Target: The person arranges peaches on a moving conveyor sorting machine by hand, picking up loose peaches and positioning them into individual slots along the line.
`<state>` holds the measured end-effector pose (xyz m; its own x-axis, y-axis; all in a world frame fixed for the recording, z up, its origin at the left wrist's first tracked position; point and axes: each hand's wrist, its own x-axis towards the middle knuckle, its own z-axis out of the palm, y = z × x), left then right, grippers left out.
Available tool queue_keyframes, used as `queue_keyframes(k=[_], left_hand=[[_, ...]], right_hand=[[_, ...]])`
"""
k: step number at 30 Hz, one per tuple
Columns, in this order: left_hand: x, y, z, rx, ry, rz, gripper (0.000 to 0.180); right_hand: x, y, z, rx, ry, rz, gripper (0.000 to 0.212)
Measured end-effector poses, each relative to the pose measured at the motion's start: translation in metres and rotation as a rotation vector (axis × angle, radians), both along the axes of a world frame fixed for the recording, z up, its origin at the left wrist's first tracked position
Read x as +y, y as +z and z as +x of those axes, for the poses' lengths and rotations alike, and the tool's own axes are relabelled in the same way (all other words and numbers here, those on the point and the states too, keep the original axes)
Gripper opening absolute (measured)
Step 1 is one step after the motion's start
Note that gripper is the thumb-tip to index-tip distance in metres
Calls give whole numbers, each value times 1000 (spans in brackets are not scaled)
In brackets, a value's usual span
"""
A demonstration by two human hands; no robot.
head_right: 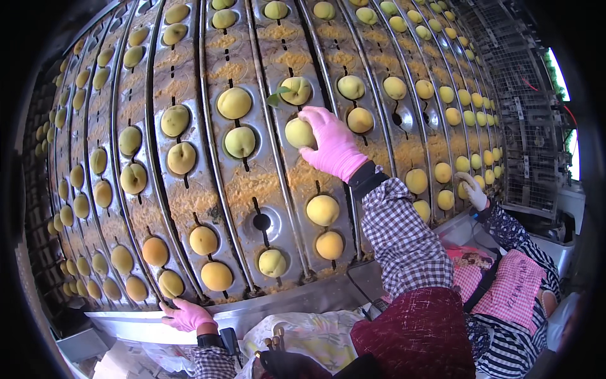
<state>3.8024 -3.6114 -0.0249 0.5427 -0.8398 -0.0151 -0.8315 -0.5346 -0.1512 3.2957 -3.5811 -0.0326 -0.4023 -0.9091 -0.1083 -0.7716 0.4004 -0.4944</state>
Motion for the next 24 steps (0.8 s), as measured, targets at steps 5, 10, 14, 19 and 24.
queue_keyframes(k=[5,10,14,19,24], left_hand=[[0,-6,6,-24,-36,-9,59],[-11,-6,20,-15,-31,-36,59],[-29,-7,42,-2,-20,-23,60],[-55,-8,79,-21,-24,-22,59],[-76,-9,104,-2,-7,-13,57]], right_hand=[[3,-11,-7,-15,-80,23,62],[-13,-6,-1,162,24,198,66],[-39,9,11,180,-33,486,62],[-29,-2,19,173,-231,89,62],[-29,-6,26,202,-344,287,61]])
